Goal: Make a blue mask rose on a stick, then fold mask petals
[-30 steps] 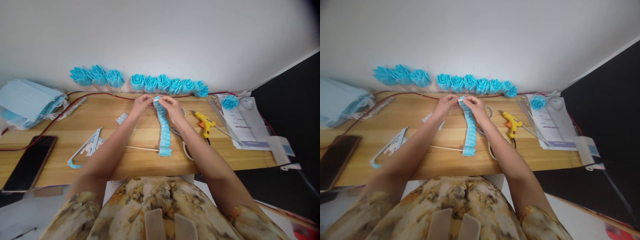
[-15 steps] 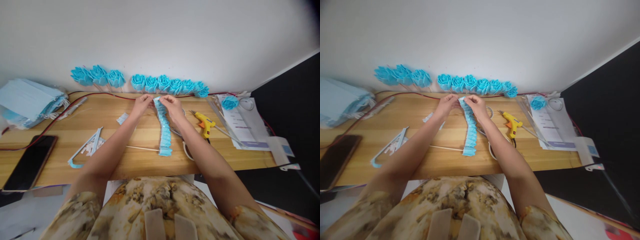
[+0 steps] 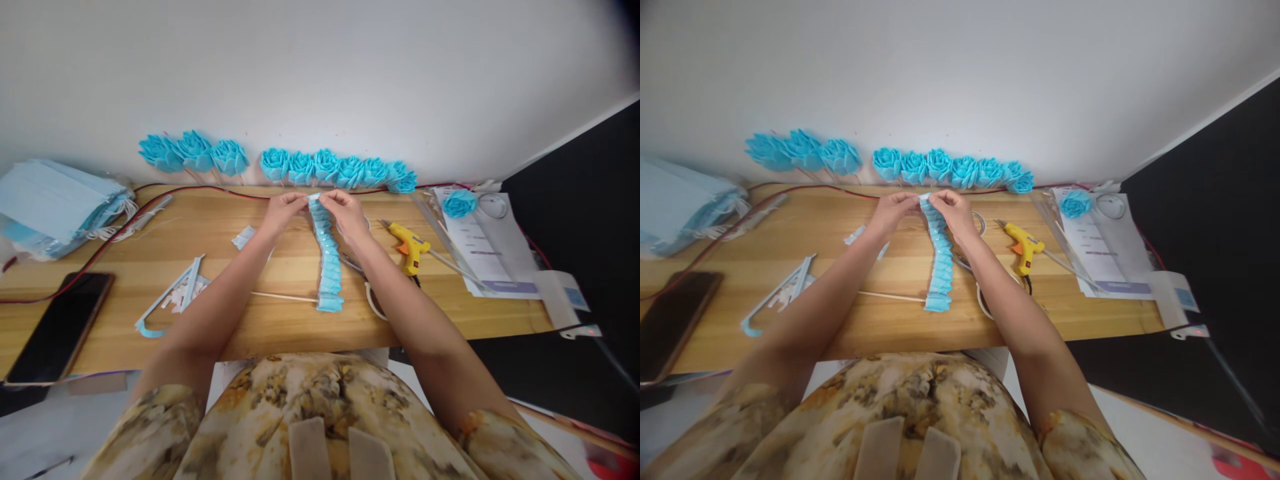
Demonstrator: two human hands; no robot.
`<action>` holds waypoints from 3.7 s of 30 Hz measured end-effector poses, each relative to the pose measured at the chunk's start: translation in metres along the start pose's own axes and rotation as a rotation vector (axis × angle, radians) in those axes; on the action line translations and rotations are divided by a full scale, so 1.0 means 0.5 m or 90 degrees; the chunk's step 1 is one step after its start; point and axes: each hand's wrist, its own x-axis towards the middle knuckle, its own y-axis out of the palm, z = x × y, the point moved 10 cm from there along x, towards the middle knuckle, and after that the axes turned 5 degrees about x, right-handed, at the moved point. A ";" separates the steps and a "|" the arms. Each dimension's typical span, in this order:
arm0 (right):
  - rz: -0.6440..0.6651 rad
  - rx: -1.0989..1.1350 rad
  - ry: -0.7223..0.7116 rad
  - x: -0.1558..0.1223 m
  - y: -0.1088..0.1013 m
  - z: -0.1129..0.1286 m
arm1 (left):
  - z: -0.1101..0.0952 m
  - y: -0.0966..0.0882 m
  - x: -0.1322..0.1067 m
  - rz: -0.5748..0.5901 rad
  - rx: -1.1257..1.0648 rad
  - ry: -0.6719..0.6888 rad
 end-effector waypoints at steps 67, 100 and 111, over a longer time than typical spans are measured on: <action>0.132 -0.199 -0.122 0.015 0.020 0.039 | -0.015 0.022 -0.001 0.015 0.078 0.051; 0.105 -0.139 -0.075 0.033 -0.004 0.011 | -0.020 0.020 -0.005 0.014 0.060 0.056; 0.091 -0.139 -0.067 0.037 -0.006 0.002 | -0.015 0.012 0.006 -0.002 0.109 0.053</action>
